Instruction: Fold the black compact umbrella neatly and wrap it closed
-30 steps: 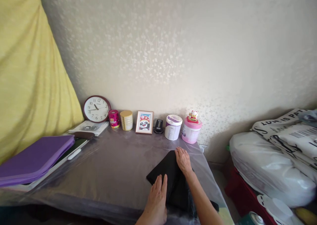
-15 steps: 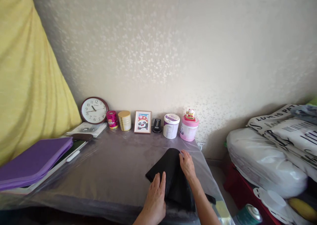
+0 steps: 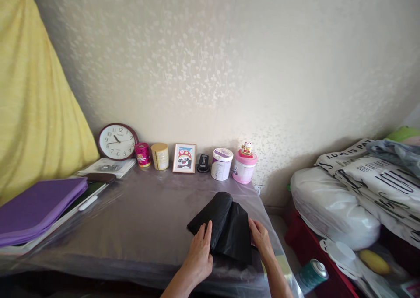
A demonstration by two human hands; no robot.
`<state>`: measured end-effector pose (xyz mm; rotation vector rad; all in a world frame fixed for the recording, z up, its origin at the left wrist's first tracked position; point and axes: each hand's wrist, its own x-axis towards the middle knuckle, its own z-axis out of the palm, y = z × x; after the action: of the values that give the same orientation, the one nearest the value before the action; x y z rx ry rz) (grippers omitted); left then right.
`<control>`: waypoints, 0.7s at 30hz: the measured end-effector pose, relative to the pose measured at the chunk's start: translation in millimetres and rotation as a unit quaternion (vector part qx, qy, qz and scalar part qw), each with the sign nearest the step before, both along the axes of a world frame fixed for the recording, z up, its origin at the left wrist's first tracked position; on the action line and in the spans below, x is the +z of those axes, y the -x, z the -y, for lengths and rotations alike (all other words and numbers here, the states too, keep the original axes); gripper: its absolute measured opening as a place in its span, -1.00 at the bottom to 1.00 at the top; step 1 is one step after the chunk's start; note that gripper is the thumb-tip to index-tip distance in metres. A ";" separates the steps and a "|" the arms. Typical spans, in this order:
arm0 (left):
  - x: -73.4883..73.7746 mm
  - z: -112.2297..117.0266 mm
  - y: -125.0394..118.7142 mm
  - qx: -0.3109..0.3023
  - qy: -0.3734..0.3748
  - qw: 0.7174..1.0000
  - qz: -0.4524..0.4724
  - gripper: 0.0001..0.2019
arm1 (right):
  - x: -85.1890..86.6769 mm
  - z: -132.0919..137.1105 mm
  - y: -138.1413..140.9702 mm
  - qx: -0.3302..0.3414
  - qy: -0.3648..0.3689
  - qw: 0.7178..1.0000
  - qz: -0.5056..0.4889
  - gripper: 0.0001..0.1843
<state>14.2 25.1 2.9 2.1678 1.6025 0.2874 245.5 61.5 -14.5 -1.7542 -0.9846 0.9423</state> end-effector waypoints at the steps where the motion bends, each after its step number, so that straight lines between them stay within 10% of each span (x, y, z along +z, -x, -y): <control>1: 0.3 0.2 0.2 0.000 -0.001 1.000 0.003 -0.13 | 2.2 -0.1 2.8 0.000 -0.005 1.000 0.006 -0.48; 21: 5.5 4.0 -4.2 0.007 -0.011 0.999 -0.053 -0.11 | 40.2 -13.2 43.7 0.049 -0.153 0.983 -0.086 -0.56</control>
<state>18.4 21.1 8.4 2.2222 1.6793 0.1992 201.7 74.7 25.7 -1.3557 -1.0480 0.9322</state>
